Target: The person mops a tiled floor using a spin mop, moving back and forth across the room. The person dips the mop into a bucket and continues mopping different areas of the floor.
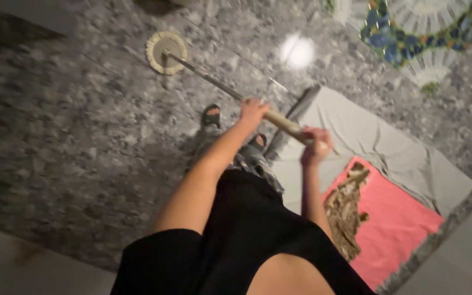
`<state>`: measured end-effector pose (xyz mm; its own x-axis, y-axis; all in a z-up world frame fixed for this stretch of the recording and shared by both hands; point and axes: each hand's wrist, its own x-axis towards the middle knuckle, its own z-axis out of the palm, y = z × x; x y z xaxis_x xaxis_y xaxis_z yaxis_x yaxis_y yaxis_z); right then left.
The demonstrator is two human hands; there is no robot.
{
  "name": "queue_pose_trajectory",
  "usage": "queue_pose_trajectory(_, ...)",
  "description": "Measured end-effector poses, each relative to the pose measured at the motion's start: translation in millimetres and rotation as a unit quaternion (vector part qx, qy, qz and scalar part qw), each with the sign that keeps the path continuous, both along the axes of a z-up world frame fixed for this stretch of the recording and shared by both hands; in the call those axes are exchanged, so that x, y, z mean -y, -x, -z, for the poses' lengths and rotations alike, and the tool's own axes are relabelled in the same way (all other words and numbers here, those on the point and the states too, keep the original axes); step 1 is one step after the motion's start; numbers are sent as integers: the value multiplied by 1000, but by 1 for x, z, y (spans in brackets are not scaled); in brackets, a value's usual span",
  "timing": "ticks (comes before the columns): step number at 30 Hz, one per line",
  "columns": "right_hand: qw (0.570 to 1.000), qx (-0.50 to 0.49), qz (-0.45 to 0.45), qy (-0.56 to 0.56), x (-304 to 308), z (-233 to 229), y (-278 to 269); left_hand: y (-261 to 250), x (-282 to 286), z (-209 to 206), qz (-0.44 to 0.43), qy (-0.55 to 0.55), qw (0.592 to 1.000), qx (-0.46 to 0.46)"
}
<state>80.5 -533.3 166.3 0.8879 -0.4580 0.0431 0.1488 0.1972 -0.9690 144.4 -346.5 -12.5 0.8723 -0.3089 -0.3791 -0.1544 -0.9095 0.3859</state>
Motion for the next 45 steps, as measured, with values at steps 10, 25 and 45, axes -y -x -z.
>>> queue_pose_trajectory(10, 977, 23, -170, 123, -250, -7, -68, -74, -250, 6, -145, -223, 946, -183)
queue_pose_trajectory(25, 982, -35, -85, 163, -120, -26, -63, -68, -132, -28, -23, -70, 993, -89)
queue_pose_trajectory(45, 962, -98, 236, 99, 230, -210, 78, 47, 302, -146, 326, 238, 912, -73)
